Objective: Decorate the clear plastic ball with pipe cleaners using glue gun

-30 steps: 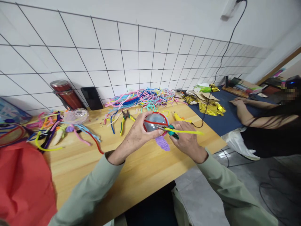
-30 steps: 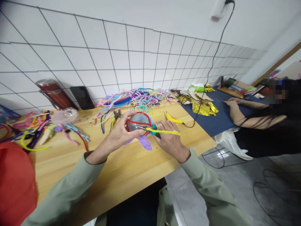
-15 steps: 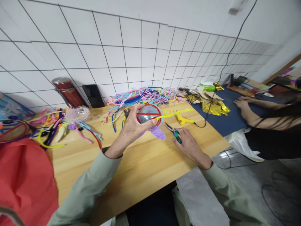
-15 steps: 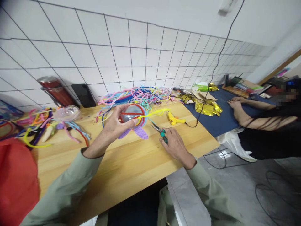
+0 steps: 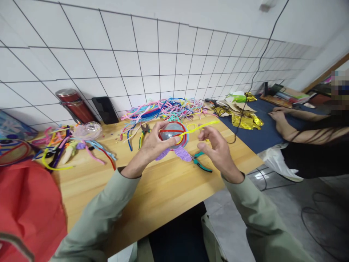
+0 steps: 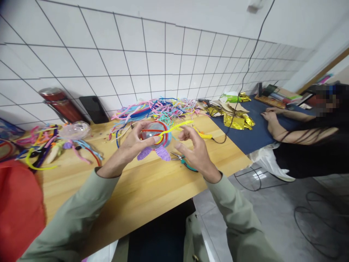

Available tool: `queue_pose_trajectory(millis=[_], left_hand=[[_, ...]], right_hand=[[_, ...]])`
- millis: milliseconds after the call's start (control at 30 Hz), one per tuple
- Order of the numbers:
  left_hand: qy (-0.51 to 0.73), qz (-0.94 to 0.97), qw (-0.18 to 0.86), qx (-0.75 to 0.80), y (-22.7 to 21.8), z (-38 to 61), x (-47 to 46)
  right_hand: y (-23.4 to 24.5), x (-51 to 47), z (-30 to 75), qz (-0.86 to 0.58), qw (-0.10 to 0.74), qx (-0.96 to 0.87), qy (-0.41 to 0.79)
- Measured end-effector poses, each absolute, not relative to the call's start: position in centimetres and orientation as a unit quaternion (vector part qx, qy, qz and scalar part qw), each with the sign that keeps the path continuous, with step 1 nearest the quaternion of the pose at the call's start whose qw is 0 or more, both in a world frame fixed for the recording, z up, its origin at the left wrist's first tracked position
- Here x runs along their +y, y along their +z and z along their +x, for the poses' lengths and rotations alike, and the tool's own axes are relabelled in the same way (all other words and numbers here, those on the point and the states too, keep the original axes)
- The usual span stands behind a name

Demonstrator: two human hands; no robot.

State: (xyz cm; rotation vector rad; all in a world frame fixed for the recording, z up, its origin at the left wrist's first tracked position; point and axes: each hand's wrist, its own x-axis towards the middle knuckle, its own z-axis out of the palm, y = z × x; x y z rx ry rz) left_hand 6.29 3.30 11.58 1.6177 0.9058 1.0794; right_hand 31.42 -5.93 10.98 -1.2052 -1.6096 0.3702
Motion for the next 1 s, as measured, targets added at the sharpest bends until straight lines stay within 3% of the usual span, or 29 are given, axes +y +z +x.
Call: queue_pose_trajectory(millis=[167,400,633,1000], left_hand=[[0.413,0.660,0.512,0.363,11.3,7.0,3.1],[0.425,0.610,0.575,0.343,11.0,7.4,3.0],[0.428,0.599,0.580,0.349,9.8,8.5,2.6],[0.449,0.574,0.605,0.319,9.3,9.4,1.5]], right_hand=[[13.1,-4.9,28.5,-0.465,0.579,-0.636,0.209],[8.4,-3.7,28.7,-0.439,0.679,-0.484,0.333],[7.4,-4.3,28.2,-0.418,0.684,-0.342,0.490],[7.5,-5.4,33.6,-0.442,0.711,-0.306,0.454]])
